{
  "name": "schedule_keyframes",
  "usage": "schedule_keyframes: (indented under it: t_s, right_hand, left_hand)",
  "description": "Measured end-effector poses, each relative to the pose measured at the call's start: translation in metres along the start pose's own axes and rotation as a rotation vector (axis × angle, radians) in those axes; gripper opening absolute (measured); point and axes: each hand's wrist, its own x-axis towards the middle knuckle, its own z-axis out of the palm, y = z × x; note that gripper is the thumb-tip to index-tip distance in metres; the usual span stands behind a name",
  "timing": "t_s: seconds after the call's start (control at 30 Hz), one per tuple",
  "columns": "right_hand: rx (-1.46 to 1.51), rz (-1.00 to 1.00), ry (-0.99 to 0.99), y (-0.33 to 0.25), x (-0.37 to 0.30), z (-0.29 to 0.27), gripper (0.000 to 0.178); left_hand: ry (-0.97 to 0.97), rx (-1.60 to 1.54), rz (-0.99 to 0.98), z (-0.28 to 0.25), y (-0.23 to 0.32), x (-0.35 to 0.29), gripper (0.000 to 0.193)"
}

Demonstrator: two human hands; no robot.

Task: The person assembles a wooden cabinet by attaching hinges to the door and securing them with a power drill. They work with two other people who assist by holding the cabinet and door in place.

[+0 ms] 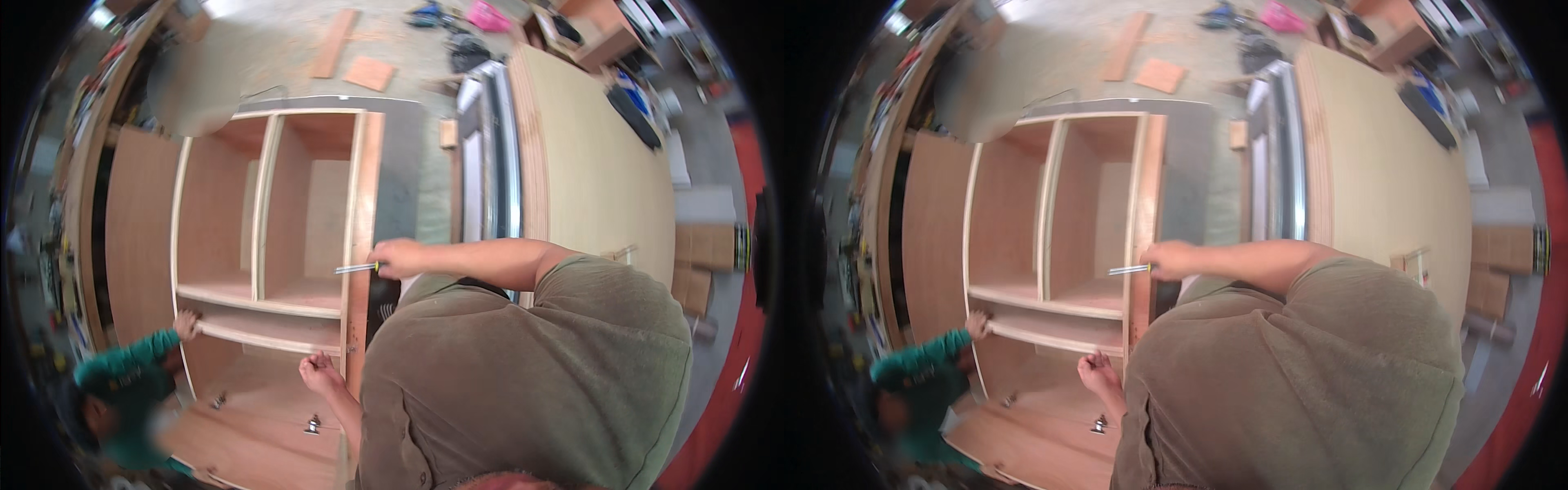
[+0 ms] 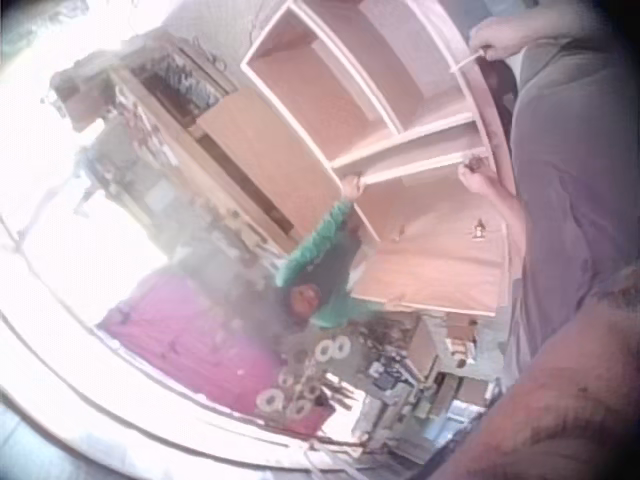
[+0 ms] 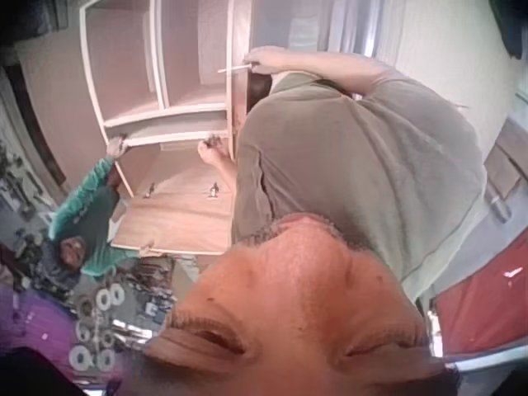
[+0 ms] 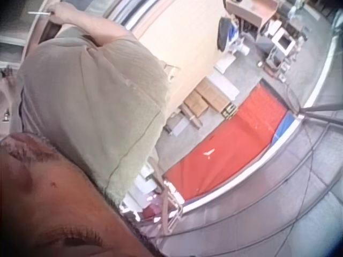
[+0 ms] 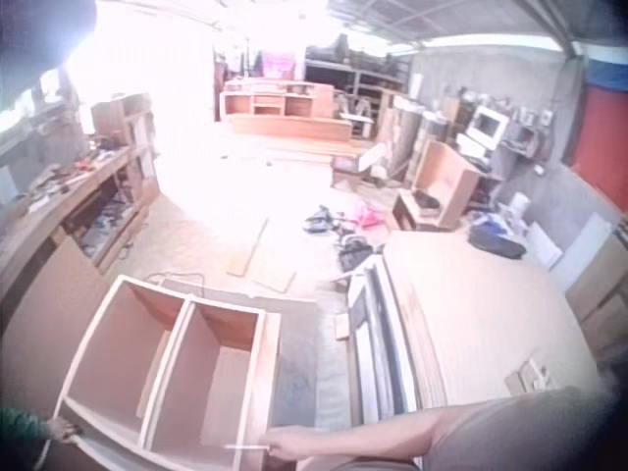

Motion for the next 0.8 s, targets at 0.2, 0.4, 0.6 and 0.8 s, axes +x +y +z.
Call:
schedule_keyframes:
  t_s: [0.2, 0.4, 0.6, 0.8]
  right_hand:
    - [0.461, 0.555, 0.994, 0.143, -0.163, -0.040, 0.031]
    - [-0.029, 1.530, 1.368, 0.241, -0.379, -0.017, 0.028]
    - [-0.037, 1.813, 1.121, 0.243, -0.403, -0.009, 0.028]
    - [-0.263, 1.996, 1.102, 0.273, -0.396, -0.025, 0.064]
  left_hand:
    - [-0.113, 0.601, -0.120, 0.010, -0.003, -0.001, 0.009]
    - [-0.265, 0.800, -0.048, 0.071, 0.008, 0.069, 0.012]
    - [-0.418, 0.775, 0.129, 0.226, 0.038, 0.127, 0.009]
    - [-0.575, 0.579, 0.175, 0.369, -0.015, 0.160, 0.009]
